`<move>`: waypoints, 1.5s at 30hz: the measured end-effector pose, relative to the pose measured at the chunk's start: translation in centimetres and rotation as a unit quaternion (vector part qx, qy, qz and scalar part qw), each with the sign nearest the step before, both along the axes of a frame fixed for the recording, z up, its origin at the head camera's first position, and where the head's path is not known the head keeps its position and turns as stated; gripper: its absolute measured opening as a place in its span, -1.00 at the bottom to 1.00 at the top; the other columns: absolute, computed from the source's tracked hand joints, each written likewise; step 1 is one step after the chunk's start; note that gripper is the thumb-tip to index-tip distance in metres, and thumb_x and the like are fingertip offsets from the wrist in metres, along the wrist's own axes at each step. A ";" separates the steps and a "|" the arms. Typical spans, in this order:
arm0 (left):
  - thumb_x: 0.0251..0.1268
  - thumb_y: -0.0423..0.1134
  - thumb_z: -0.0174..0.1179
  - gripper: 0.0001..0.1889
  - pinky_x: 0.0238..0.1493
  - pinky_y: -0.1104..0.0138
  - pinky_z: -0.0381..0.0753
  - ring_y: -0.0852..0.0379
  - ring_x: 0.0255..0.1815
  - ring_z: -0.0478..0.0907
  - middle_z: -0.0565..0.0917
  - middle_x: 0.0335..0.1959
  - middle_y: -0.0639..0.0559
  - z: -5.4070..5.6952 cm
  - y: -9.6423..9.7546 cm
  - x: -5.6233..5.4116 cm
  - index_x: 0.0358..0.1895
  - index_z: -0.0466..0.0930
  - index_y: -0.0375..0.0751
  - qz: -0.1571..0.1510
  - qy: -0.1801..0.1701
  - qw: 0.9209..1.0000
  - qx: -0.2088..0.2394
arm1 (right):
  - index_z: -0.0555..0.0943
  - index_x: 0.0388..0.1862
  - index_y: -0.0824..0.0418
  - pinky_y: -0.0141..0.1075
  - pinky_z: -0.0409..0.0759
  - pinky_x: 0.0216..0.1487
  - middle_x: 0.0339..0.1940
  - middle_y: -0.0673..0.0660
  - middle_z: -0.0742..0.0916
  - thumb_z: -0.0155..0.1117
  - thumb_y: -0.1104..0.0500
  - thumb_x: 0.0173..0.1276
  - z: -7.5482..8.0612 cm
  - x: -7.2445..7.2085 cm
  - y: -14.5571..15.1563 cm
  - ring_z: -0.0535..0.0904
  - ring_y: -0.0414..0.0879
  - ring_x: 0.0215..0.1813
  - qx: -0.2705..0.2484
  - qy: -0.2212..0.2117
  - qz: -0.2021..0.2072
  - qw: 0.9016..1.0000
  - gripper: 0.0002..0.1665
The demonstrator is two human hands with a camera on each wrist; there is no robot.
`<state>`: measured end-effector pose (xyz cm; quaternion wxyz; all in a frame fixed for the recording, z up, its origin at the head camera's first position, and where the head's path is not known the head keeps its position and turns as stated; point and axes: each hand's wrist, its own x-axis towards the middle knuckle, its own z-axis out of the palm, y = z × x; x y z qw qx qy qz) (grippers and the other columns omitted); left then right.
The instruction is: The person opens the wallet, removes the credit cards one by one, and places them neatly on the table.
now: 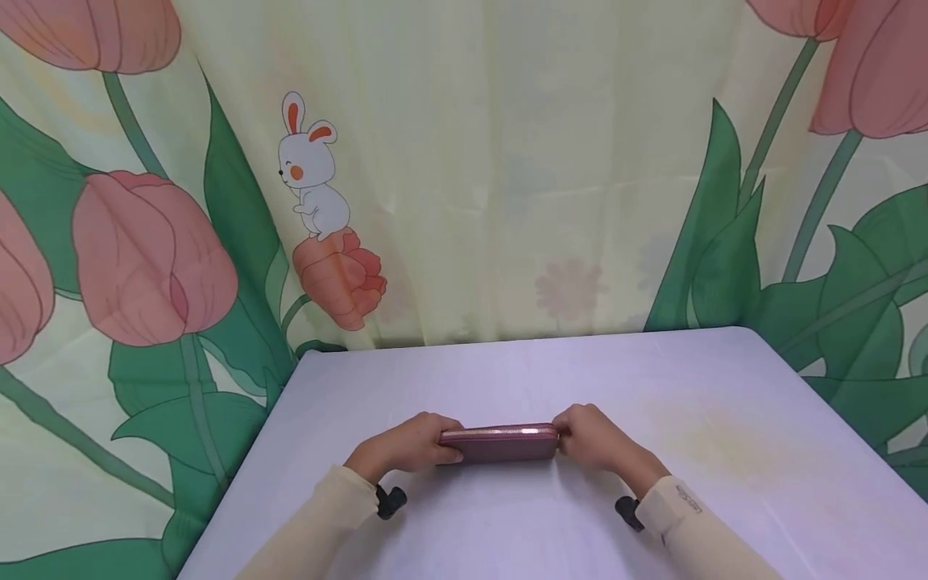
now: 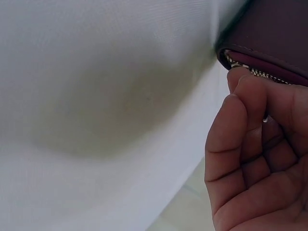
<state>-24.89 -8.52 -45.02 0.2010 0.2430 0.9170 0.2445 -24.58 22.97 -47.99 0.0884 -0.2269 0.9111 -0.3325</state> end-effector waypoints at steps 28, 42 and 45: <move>0.40 -0.27 0.37 -0.91 -0.23 0.41 0.54 0.31 -0.35 0.51 0.66 -0.38 0.28 0.1 -0.7 -0.3 -0.11 0.75 -0.02 -0.001 0.003 1.000 -0.003 | 0.79 -0.11 0.31 -0.31 0.55 -0.43 -0.42 0.04 0.73 0.19 0.49 0.28 2.6 0.6 -0.1 0.56 -0.13 -0.41 -0.040 -0.022 -0.012 0.999 -0.68; 0.40 -0.28 0.36 -0.90 -0.26 0.46 0.53 0.35 -0.37 0.49 0.66 -0.38 0.31 0.5 0.3 -0.4 -0.10 0.75 -0.02 -0.012 0.016 0.999 -0.026 | 0.78 -0.05 0.27 -0.32 0.55 -0.41 -0.35 0.04 0.79 0.22 0.43 0.24 4.3 1.2 1.0 0.64 -0.06 -0.34 -0.064 -0.026 -0.018 0.997 -0.65; 0.40 -0.28 0.37 -0.89 -0.24 0.46 0.53 0.34 -0.35 0.50 0.67 -0.36 0.31 0.5 0.3 -0.3 -0.08 0.75 -0.03 -0.012 0.022 0.999 -0.032 | 0.78 -0.04 0.28 -0.30 0.57 -0.39 -0.32 0.03 0.80 0.21 0.43 0.25 4.7 1.2 0.8 0.66 -0.01 -0.32 -0.065 -0.019 -0.017 0.998 -0.65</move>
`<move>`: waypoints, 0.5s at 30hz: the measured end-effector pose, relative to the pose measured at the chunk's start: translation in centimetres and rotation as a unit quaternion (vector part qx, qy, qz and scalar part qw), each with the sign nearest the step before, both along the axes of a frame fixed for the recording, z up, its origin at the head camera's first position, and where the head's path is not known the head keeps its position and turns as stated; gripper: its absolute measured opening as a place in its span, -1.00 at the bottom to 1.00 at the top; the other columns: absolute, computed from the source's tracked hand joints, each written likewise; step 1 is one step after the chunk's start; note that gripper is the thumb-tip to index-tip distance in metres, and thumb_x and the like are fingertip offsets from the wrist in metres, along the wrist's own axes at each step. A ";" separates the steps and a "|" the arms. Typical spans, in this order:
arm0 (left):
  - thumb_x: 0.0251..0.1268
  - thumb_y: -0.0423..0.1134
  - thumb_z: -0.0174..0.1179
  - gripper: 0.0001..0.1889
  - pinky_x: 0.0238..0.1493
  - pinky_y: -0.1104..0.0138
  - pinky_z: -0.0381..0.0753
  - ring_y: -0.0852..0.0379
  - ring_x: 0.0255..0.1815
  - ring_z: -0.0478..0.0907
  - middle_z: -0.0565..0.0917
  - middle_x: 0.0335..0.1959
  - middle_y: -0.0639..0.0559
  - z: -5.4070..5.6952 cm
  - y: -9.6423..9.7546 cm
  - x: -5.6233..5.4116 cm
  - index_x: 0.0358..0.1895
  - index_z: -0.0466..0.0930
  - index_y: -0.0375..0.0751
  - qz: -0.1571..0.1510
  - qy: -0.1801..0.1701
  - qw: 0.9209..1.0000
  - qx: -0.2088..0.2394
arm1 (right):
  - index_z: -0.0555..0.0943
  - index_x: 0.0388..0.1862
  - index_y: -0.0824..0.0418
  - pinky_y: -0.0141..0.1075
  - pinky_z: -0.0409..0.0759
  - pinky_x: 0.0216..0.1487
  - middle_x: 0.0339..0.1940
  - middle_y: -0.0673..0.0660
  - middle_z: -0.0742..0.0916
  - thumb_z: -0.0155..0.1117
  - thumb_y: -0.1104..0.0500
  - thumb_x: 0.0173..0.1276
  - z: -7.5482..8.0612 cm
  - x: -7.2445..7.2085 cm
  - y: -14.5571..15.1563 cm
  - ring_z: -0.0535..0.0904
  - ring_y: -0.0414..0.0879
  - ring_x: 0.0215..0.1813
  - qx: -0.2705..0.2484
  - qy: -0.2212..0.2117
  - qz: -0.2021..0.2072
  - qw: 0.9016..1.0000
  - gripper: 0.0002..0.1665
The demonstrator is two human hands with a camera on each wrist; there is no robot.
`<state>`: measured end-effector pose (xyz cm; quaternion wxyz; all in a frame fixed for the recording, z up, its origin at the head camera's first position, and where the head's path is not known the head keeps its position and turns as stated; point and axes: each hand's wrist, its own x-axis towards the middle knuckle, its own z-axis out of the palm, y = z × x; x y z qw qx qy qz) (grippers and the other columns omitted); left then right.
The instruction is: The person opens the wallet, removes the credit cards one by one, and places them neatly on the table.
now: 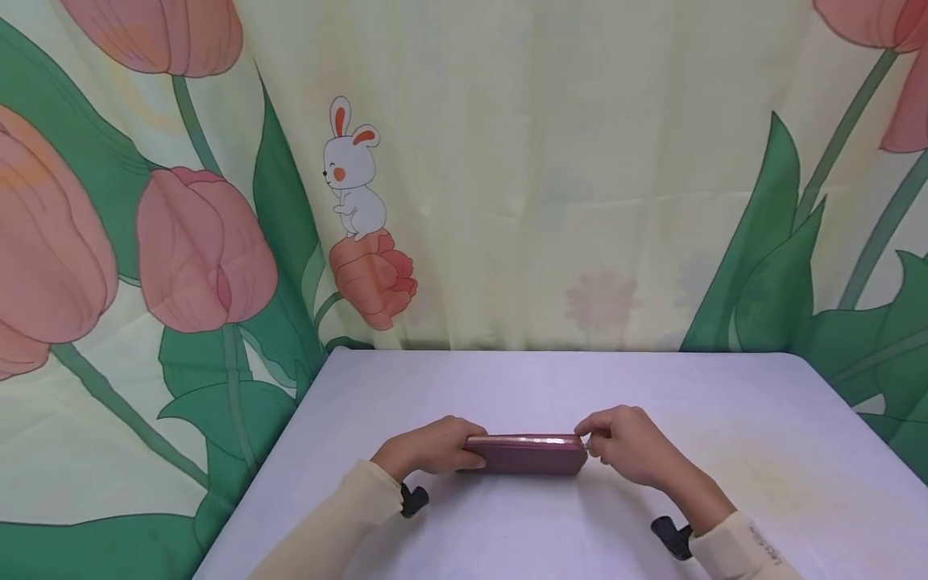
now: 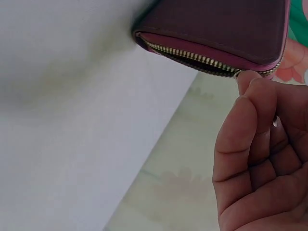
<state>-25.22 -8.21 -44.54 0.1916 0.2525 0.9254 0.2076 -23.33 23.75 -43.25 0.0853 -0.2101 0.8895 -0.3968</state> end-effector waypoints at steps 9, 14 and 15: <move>0.40 -0.28 0.37 -0.89 -0.26 0.42 0.54 0.30 -0.34 0.50 0.65 -0.37 0.27 0.1 0.2 0.1 -0.09 0.75 -0.02 0.018 -0.017 1.000 -0.001 | 0.77 -0.04 0.34 -0.31 0.61 -0.38 -0.44 -0.03 0.76 0.23 0.41 0.30 0.9 0.3 -0.8 0.64 -0.14 -0.37 -0.012 0.022 0.007 1.000 -0.70; 0.41 -0.28 0.36 -0.91 -0.27 0.41 0.53 0.29 -0.35 0.50 0.64 -0.38 0.27 0.1 0.1 0.0 -0.11 0.74 -0.01 0.018 -0.018 1.000 -0.001 | 0.78 -0.05 0.35 -0.32 0.56 -0.40 -0.56 -0.07 0.69 0.20 0.43 0.29 1.0 0.4 -1.4 0.59 -0.23 -0.42 -0.014 0.051 0.013 0.999 -0.68; 0.41 -0.27 0.36 -0.92 -0.27 0.41 0.53 0.30 -0.35 0.49 0.64 -0.39 0.27 0.0 0.1 0.1 -0.12 0.73 -0.01 0.016 -0.018 1.000 0.000 | 0.78 -0.06 0.35 -0.32 0.55 -0.41 -0.56 -0.05 0.70 0.19 0.43 0.29 1.0 0.4 -1.6 0.58 -0.24 -0.43 -0.014 0.054 0.014 0.998 -0.68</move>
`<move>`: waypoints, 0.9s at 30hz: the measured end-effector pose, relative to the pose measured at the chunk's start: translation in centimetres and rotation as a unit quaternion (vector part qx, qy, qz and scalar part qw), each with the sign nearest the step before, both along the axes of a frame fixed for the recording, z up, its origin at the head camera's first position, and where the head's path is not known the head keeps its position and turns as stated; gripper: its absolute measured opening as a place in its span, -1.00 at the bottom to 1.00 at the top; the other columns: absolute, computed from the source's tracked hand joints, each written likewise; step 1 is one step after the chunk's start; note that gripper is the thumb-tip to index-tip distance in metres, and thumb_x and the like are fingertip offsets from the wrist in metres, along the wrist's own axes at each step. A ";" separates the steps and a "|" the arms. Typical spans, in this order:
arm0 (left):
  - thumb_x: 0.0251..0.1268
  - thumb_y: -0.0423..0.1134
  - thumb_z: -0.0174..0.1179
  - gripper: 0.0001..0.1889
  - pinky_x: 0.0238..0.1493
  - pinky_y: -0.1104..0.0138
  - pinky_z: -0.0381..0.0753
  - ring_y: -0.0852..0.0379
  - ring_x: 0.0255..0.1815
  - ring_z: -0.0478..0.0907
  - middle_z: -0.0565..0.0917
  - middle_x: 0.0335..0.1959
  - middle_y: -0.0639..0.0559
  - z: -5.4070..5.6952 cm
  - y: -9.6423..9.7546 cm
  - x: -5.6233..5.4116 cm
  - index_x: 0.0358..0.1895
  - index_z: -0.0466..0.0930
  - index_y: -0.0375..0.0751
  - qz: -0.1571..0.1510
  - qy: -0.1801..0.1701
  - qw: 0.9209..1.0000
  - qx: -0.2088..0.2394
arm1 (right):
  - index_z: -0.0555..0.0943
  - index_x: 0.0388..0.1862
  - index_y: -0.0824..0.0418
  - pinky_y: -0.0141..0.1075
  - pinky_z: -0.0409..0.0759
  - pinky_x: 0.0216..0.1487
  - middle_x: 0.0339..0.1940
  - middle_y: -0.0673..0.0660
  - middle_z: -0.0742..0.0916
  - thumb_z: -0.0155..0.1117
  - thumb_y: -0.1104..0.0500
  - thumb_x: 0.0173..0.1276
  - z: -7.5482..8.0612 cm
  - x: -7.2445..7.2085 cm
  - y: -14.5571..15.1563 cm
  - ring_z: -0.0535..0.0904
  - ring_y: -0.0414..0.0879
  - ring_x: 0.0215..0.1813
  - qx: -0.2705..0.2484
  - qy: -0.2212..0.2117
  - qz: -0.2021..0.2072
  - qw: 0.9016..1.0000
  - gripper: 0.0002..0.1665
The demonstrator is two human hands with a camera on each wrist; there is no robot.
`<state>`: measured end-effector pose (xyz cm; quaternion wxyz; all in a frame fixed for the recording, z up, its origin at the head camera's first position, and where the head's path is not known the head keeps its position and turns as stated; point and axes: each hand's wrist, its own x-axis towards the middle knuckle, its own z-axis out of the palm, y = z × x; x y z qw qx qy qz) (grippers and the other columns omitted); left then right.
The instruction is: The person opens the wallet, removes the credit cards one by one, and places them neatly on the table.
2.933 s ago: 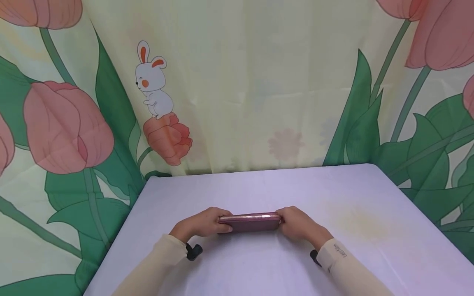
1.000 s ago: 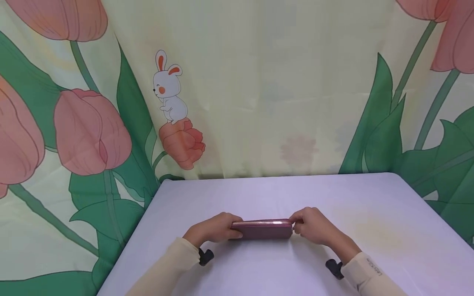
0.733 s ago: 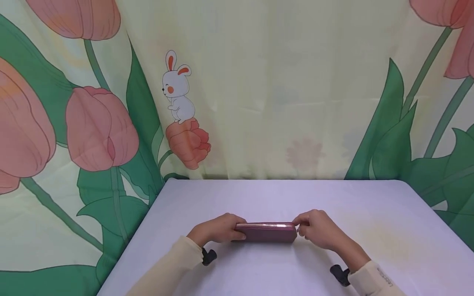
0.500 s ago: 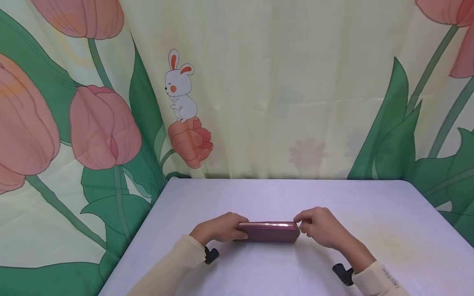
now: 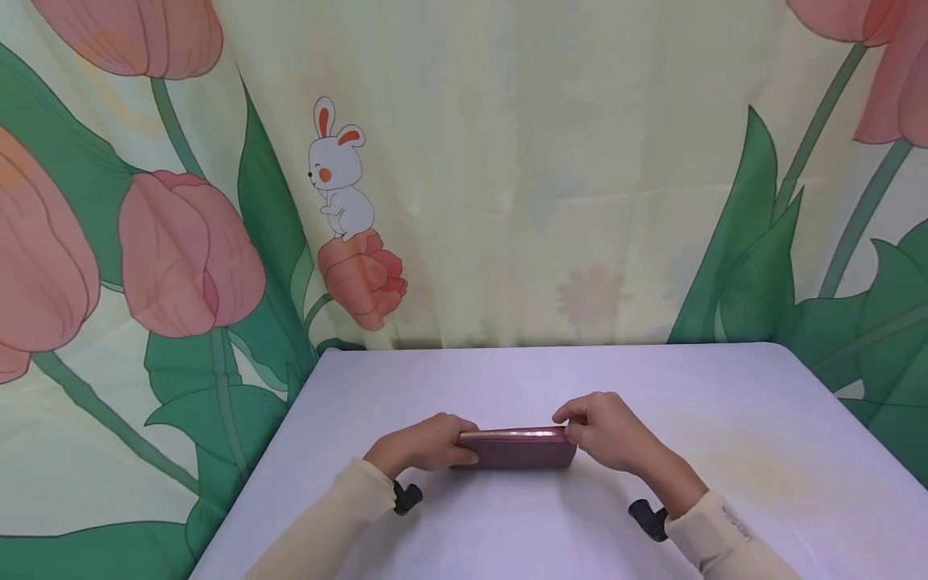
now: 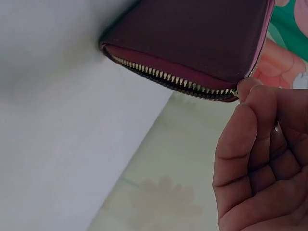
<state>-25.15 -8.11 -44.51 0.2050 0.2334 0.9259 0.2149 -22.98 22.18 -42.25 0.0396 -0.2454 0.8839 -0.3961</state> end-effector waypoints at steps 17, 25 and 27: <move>0.41 -0.29 0.36 -0.87 -0.18 0.37 0.55 0.27 -0.31 0.54 0.67 -0.35 0.24 0.1 -0.8 0.0 -0.04 0.76 -0.09 0.007 -0.015 1.000 0.023 | 0.79 -0.10 0.30 -0.34 0.52 -0.41 -0.58 -0.06 0.64 0.13 0.47 0.25 0.6 -0.4 -2.9 0.47 -0.25 -0.49 -0.005 0.017 0.017 1.000 -0.64; 0.41 -0.29 0.36 -0.85 -0.17 0.37 0.55 0.26 -0.30 0.54 0.67 -0.34 0.24 -0.2 -0.3 0.0 -0.02 0.76 -0.11 -0.003 -0.017 1.000 0.022 | 0.80 -0.13 0.28 -0.34 0.54 -0.38 -0.49 -0.03 0.71 0.14 0.48 0.24 0.2 -0.1 -3.5 0.52 -0.21 -0.44 -0.011 0.012 0.015 1.000 -0.63; 0.41 -0.29 0.36 -0.86 -0.17 0.37 0.56 0.26 -0.31 0.54 0.67 -0.34 0.24 -0.2 -0.1 0.0 -0.03 0.76 -0.10 -0.005 -0.018 1.000 0.022 | 0.80 -0.13 0.28 -0.34 0.55 -0.37 -0.45 -0.02 0.73 0.14 0.48 0.24 0.0 -0.1 -3.6 0.53 -0.21 -0.42 -0.013 0.012 0.017 1.000 -0.63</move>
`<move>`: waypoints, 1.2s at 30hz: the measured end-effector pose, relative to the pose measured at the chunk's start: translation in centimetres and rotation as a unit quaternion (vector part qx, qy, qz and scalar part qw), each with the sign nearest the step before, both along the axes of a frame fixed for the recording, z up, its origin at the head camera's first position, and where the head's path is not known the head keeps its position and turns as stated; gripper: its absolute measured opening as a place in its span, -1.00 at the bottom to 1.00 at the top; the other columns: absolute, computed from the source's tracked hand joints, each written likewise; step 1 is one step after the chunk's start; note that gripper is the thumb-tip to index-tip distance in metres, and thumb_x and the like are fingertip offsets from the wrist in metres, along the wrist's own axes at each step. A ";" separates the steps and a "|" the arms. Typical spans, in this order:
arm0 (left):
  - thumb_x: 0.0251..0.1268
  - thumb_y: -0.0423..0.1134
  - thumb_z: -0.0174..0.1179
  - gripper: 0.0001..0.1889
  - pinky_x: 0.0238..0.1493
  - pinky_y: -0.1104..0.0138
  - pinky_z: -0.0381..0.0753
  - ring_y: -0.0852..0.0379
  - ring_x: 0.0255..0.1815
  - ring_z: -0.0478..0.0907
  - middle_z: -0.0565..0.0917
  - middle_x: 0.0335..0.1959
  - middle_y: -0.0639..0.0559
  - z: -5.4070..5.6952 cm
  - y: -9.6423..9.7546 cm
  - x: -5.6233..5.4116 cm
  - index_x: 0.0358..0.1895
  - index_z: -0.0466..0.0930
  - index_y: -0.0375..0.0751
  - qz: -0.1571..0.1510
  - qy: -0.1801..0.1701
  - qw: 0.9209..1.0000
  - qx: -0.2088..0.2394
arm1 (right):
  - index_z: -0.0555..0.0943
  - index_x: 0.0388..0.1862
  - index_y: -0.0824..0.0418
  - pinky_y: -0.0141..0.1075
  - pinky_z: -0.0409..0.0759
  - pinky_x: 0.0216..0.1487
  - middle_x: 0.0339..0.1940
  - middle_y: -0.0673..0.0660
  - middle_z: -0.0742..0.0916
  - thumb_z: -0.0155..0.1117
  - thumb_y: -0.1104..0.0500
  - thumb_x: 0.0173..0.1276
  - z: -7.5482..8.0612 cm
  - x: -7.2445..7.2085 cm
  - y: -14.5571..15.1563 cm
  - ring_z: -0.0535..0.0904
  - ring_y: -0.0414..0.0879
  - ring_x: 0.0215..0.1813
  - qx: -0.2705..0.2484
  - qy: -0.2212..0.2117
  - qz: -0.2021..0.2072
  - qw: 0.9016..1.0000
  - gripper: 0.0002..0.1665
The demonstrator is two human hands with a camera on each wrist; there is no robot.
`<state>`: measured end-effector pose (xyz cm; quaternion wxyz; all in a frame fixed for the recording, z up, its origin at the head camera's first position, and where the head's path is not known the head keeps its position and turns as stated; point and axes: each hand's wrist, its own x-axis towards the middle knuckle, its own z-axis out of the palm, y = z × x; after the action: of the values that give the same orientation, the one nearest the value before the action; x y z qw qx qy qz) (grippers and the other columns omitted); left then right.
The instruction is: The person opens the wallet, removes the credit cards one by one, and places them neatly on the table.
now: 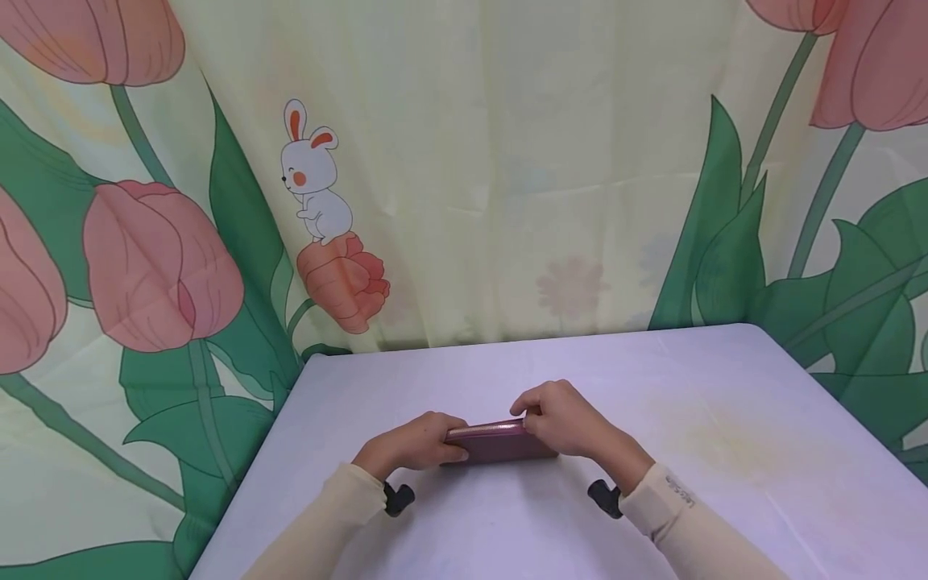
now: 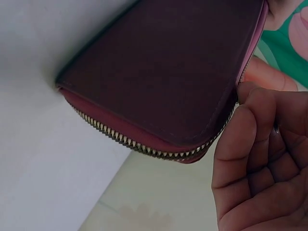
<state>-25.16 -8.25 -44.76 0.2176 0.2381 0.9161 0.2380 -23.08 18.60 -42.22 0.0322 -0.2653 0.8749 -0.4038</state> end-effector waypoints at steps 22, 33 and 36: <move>0.38 -0.32 0.37 -0.92 -0.24 0.41 0.53 0.30 -0.37 0.50 0.65 -0.41 0.23 0.1 -0.1 0.1 -0.14 0.74 -0.08 -0.017 0.018 1.000 0.006 | 0.81 -0.13 0.29 -0.34 0.59 -0.35 -0.37 0.03 0.80 0.14 0.48 0.22 -0.1 -0.2 -1.0 0.60 -0.23 -0.39 0.001 0.000 0.006 1.000 -0.63; 0.40 -0.29 0.37 -0.88 -0.22 0.41 0.54 0.29 -0.35 0.52 0.66 -0.39 0.25 0.0 -0.1 0.0 -0.07 0.75 -0.11 -0.010 0.008 1.000 0.003 | 0.81 -0.12 0.29 -0.34 0.57 -0.37 -0.36 0.03 0.79 0.15 0.48 0.23 -0.1 -0.1 -1.3 0.57 -0.20 -0.39 -0.004 -0.011 0.009 1.000 -0.63; 0.40 -0.30 0.37 -0.88 -0.22 0.41 0.53 0.30 -0.36 0.51 0.66 -0.39 0.25 0.0 -0.1 -0.1 -0.06 0.75 -0.13 -0.014 0.012 1.000 0.003 | 0.81 -0.12 0.28 -0.34 0.56 -0.37 -0.38 0.01 0.78 0.16 0.48 0.24 0.0 -0.1 -1.4 0.57 -0.20 -0.39 -0.003 -0.010 0.009 1.000 -0.64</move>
<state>-25.25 -8.33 -44.79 0.2091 0.2543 0.9146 0.2346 -23.18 17.24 -42.27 0.0441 -0.2690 0.8711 -0.4084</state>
